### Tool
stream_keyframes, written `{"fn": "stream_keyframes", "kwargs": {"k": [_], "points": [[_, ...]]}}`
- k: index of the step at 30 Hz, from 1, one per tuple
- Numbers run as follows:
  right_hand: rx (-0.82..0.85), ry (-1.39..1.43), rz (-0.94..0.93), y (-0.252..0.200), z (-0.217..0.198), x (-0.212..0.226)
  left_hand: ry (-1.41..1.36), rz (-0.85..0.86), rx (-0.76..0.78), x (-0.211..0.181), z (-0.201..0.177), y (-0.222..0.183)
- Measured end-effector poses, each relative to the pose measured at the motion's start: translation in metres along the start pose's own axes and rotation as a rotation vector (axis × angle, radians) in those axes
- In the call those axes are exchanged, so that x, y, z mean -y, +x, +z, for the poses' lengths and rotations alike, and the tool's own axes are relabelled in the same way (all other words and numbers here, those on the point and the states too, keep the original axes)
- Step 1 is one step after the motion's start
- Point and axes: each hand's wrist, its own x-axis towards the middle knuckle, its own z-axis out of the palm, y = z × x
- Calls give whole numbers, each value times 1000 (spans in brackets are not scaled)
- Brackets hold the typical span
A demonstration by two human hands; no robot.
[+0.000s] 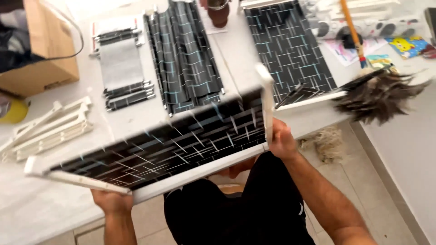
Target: Assembling a display rack by inserting support poles into fabric shelf sleeves
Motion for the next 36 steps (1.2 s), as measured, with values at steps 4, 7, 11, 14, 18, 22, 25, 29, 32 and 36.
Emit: {"fn": "stream_keyframes", "kwargs": {"k": [4, 7, 11, 14, 18, 22, 25, 29, 32, 36], "points": [[-57, 67, -265, 4, 76, 105, -101, 13, -25, 50, -23, -3], [30, 261, -359, 13, 77, 138, -106, 70, 92, 46, 5, -34], [207, 304, -261, 2, 108, 178, -169, 38, 196, 11, 83, -67], [251, 30, -78, 9, 144, 178, -250, 78, 191, 77, 90, -54], [237, 46, -38, -6, 150, 103, 62, 119, 366, 121, 138, -88], [-131, -137, -53, 1, 147, 77, -133, -62, 546, 97, 182, -127], [-195, -188, -51, 22, 147, 101, -21, -55, 662, 71, 181, -124], [-321, 22, -95, 52, 180, 145, 159, -21, 707, 55, 156, -111], [-372, 6, -96, 70, 168, 132, 349, -11, 613, 74, 131, -94], [-377, 59, -125, 94, 186, 145, 320, 11, 537, 78, 120, -89]]}}
